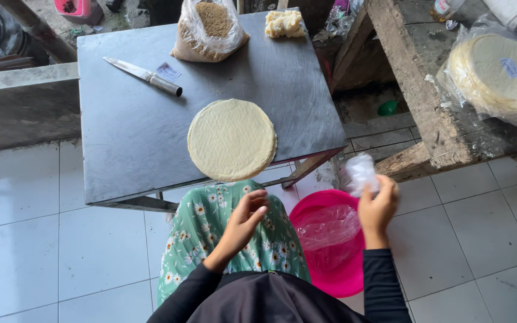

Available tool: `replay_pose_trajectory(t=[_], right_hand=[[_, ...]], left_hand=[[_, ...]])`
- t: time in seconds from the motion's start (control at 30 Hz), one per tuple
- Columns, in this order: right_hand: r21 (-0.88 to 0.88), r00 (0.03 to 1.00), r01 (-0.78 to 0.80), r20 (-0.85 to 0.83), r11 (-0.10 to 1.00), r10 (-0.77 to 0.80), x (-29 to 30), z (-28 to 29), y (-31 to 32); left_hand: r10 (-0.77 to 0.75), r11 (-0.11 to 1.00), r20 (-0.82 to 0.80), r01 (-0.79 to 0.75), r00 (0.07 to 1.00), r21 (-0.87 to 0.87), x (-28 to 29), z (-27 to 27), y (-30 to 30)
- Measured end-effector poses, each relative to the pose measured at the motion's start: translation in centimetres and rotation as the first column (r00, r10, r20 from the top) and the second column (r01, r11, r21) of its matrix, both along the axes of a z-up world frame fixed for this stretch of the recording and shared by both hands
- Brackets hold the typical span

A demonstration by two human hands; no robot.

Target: The person unpacks a stack of dough sheets from plastic wrapping, removes the individual sheets one by one, and places them onto a table.

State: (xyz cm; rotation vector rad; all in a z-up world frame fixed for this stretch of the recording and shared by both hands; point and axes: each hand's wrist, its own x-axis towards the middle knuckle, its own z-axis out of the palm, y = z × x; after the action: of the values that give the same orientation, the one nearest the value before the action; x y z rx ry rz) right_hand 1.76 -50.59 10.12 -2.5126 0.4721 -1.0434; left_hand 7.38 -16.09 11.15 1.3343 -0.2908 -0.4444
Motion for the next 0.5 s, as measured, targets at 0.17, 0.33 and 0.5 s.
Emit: replay_pose_trajectory(t=[0.17,0.33,0.5], right_hand=[[-0.187,0.935,0.254,0.3,0.949,-0.191,2.5,4.4,-9.8],[-0.156,0.823,0.254,0.554,0.954,-0.129,9.6,7.9,-21.5],[0.008,0.74,0.219,0.65,0.976,-0.172,20.3,12.7,-31.8]], left_hand=[[0.273,0.879,0.409,-0.399,0.871,0.261,-0.3,3.1,3.4],[0.436,0.723,0.563,-0.646,0.702,0.246,0.3,4.9,5.3],[0.501,0.632,0.608,-0.74,0.616,0.229,1.3,5.4,7.1]])
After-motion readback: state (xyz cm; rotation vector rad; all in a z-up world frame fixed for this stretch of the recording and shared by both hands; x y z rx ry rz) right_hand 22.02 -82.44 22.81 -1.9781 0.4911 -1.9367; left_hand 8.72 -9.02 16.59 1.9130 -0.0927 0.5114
